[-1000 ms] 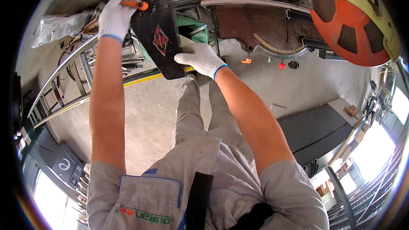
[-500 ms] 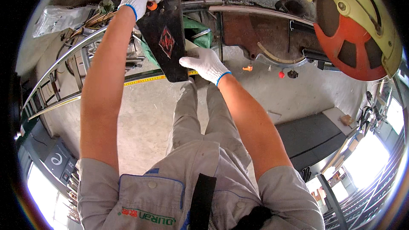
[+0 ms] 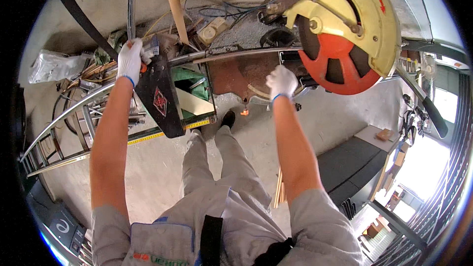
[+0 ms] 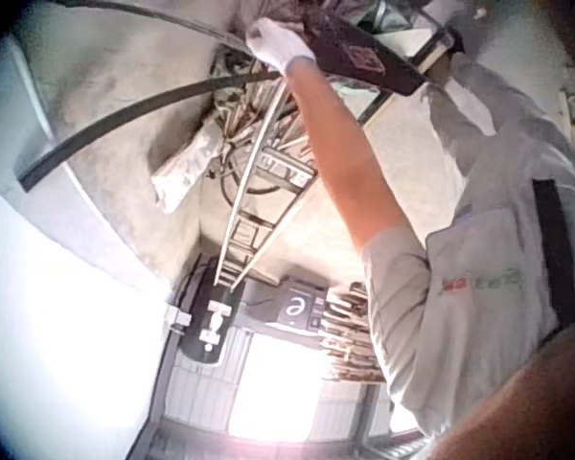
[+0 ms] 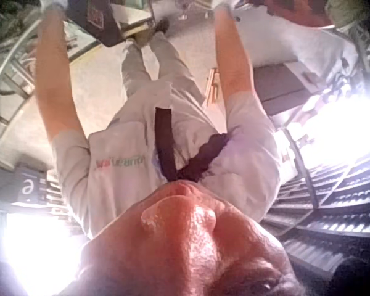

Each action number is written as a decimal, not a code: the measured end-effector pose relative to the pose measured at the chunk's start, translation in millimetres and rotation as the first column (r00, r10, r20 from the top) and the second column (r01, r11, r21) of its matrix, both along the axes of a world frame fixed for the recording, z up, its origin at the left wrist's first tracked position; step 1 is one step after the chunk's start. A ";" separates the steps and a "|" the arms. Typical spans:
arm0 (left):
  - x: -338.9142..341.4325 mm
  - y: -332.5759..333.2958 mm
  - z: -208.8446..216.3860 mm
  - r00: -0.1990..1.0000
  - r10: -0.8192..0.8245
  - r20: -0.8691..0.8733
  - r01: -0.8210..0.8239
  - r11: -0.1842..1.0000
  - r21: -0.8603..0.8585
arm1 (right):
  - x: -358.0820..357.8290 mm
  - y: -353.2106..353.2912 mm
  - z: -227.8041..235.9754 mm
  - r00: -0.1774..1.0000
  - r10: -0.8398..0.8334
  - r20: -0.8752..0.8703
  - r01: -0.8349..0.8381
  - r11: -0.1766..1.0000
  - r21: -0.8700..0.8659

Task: The person measures and cuts long black metal strips using a circular saw, then organizes the cut pieces on a workbench.

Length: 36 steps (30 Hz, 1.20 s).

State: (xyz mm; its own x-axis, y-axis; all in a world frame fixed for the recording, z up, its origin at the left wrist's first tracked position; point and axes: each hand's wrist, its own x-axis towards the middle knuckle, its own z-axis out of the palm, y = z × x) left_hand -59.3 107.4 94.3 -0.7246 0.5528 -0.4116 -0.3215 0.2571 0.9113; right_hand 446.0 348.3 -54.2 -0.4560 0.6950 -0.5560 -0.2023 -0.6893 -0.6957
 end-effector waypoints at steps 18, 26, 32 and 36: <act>285.5 -99.0 4.4 0.965 0.199 -0.168 -0.230 0.953 -0.196 | -142.4 -51.8 96.6 0.794 -0.038 0.607 0.145 0.981 -0.127; 272.0 -2.6 -54.7 0.882 0.008 0.472 0.008 0.999 -0.033 | -174.3 -76.1 107.1 0.792 0.094 0.604 -0.057 0.995 -0.080; 247.8 79.9 -62.4 0.747 0.203 0.633 -0.046 0.966 -0.256 | -171.6 -88.9 88.7 0.804 0.197 0.561 -0.266 0.963 0.043; 239.9 94.2 -72.5 0.525 0.247 0.814 -0.047 0.964 -0.262 | -122.1 -78.1 103.7 0.448 0.174 0.877 -0.861 0.347 0.371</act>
